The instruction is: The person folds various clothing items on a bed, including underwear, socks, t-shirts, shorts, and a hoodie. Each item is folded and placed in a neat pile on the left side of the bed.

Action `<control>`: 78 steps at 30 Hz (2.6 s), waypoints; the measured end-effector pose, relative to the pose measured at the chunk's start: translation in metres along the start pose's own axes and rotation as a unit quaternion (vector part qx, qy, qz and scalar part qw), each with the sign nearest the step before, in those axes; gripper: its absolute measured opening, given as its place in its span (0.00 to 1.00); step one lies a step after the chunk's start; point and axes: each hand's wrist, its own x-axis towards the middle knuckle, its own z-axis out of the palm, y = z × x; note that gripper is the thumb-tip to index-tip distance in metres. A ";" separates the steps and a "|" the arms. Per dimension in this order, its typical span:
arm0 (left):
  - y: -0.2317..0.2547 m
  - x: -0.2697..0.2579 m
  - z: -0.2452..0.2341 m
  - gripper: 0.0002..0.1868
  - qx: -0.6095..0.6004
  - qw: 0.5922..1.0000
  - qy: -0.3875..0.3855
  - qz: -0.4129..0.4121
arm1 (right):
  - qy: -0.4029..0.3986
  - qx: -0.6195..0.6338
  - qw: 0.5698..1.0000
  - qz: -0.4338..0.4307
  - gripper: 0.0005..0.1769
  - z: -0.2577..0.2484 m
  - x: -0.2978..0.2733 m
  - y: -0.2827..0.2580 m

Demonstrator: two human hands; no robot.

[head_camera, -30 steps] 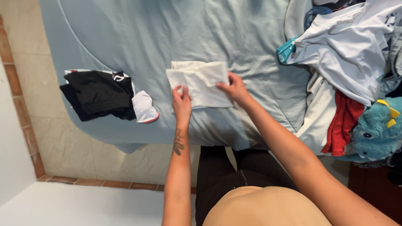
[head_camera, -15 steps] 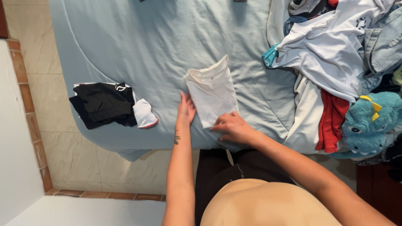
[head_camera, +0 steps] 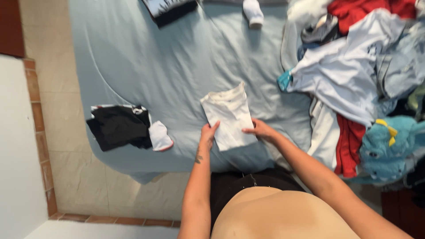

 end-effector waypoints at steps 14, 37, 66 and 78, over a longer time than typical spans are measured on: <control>0.394 0.014 -0.001 0.36 -0.065 0.906 -0.081 0.411 | -0.065 0.094 0.977 -0.182 0.34 0.038 0.102 -0.362; 0.222 -0.004 0.178 0.25 0.005 0.952 -0.168 0.256 | 0.089 0.120 0.981 -0.123 0.22 -0.101 0.063 -0.120; 0.234 -0.274 0.279 0.65 0.219 0.615 -0.242 0.718 | 0.349 -0.273 0.764 -0.470 0.10 -0.129 -0.211 -0.237; 0.350 -0.335 0.193 0.39 0.314 0.536 -0.150 0.769 | 0.404 -0.113 0.786 -0.455 0.38 -0.062 -0.250 -0.271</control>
